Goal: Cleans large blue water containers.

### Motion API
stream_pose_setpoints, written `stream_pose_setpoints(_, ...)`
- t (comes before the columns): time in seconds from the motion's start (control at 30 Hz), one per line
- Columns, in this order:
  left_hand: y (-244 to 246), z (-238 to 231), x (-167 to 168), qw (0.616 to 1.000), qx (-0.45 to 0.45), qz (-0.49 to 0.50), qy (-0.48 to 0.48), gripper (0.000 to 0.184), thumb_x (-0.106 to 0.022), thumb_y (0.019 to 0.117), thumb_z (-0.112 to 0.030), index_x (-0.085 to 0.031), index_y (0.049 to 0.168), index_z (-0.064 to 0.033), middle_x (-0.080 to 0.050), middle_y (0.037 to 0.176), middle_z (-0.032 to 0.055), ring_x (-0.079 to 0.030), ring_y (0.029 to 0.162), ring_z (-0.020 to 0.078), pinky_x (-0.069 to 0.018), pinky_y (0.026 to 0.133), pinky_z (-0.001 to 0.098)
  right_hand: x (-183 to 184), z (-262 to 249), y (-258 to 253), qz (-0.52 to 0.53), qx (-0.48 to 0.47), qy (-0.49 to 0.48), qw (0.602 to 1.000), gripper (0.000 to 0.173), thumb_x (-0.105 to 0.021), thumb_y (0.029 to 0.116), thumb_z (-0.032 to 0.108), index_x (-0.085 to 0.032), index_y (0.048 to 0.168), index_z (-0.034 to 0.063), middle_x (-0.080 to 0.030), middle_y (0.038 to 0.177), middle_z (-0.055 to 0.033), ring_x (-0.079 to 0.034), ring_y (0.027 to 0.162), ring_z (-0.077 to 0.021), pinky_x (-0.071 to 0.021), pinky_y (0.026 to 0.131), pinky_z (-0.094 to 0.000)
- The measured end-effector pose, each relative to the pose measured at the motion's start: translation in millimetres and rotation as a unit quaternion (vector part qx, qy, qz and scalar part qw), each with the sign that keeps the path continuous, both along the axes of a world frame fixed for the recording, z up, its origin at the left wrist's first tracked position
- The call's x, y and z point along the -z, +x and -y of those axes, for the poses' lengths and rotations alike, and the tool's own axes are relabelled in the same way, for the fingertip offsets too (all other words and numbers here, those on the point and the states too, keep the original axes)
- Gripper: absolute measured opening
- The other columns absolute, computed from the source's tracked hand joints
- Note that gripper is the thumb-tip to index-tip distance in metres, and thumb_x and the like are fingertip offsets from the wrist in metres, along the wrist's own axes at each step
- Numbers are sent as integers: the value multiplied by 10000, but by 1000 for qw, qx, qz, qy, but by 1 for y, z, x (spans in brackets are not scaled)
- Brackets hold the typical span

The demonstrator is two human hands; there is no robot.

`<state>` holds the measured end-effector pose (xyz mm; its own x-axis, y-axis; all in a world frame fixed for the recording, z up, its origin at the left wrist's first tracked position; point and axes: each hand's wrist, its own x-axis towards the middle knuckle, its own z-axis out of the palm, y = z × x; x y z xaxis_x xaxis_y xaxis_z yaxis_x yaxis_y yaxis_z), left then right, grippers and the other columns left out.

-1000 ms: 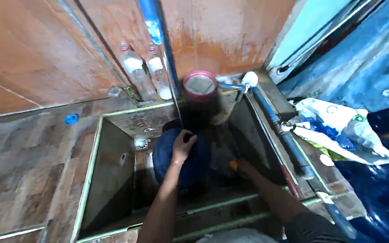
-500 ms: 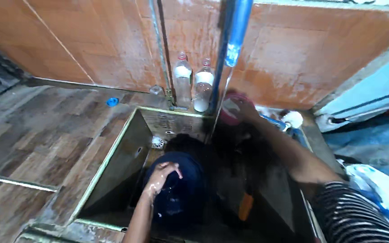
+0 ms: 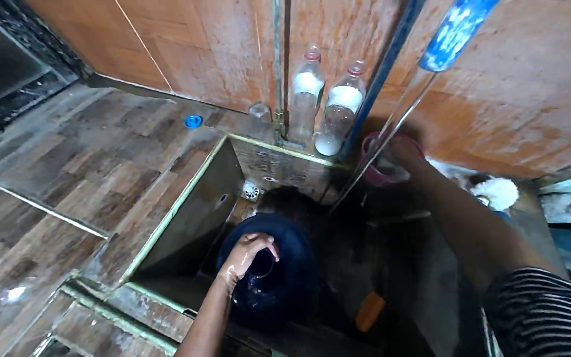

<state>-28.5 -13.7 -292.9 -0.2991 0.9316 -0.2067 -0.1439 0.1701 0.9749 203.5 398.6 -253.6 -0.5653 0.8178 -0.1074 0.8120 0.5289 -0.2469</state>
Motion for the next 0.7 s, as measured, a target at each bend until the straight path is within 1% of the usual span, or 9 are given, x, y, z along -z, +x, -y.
stream_pose_setpoints(0.13, 1, -1, -1, 1000, -3, -1, -11, 404, -393, 972, -78, -696, 712, -140, -725, 707, -63, -704, 719, 58, -589, 799, 272, -58, -2, 4, -29, 27, 37, 999, 381, -584, 1048, 159, -590, 1371, -41, -577, 1341, -367, -520, 1284, -569, -388, 1034, -726)
stream_pose_setpoints(0.2, 1, -1, -1, 1000, -4, 0, -9, 403, -393, 975, -76, -694, 714, -137, -724, 707, -62, -703, 717, 59, -588, 798, 271, -72, -9, 7, -55, 12, 68, 996, 310, -608, 1027, 146, -643, 1223, -93, -629, 1202, -387, -587, 1164, -589, -430, 945, -753)
stream_pose_setpoints(0.27, 1, 0, -2, 1000, -4, -2, -7, 399, -396, 974, -77, -697, 718, -132, -726, 710, -58, -704, 718, 61, -587, 801, 272, -90, -1, 4, -82, 64, 34, 994, 292, -618, 1016, 152, -658, 1169, -94, -631, 1172, -387, -585, 1150, -584, -417, 936, -762)
stream_pose_setpoints(0.37, 2, 1, -8, 999, -25, -33, -28, 368, -449, 998, -66, -713, 743, -104, -732, 724, -57, -698, 728, 39, -578, 804, 254, -105, 15, -5, -65, 132, -4, 989, 339, -595, 1032, 196, -645, 1244, -64, -610, 1255, -375, -556, 1225, -565, -402, 976, -754)
stream_pose_setpoints(0.5, 18, 1, -29, 966, -187, -149, -96, 281, -565, 1044, -134, -685, 804, -48, -680, 750, -60, -624, 716, -14, -527, 733, 207, -69, 14, -3, -25, 49, 4, 998, 363, -582, 1054, 191, -616, 1310, -65, -603, 1293, -366, -552, 1240, -567, -403, 1010, -743)
stream_pose_setpoints(0.57, 30, 0, -39, 951, -187, -207, -131, 295, -544, 1062, -207, -694, 884, -25, -684, 805, -7, -625, 759, 38, -521, 762, 271, -51, 23, 0, 4, 28, -19, 999, 383, -565, 1061, 170, -585, 1351, -79, -574, 1348, -367, -517, 1295, -561, -366, 1066, -730)
stream_pose_setpoints(0.63, 39, -4, -44, 936, -131, -263, -193, 345, -537, 1068, -289, -702, 984, 3, -682, 891, 88, -638, 831, 161, -515, 811, 393, -25, 27, 15, 14, -11, -23, 1000, 393, -583, 1054, 160, -573, 1337, -112, -562, 1346, -382, -509, 1308, -550, -363, 1104, -690)
stream_pose_setpoints(0.67, 42, -7, -46, 927, -107, -283, -219, 368, -528, 1068, -312, -710, 1040, 6, -700, 957, 133, -668, 900, 225, -524, 863, 448, -3, 24, 31, -13, -82, 14, 996, 387, -583, 1055, 172, -588, 1306, -123, -589, 1301, -375, -561, 1259, -511, -423, 1091, -615)
stream_pose_setpoints(0.7, 45, -9, -46, 921, -93, -296, -236, 375, -517, 1065, -328, -718, 1083, -12, -715, 1019, 146, -685, 970, 255, -527, 906, 473, 28, 9, 51, -106, -216, 106, 965, 376, -595, 1051, 207, -644, 1211, -129, -673, 1143, -336, -677, 1090, -399, -537, 976, -436)
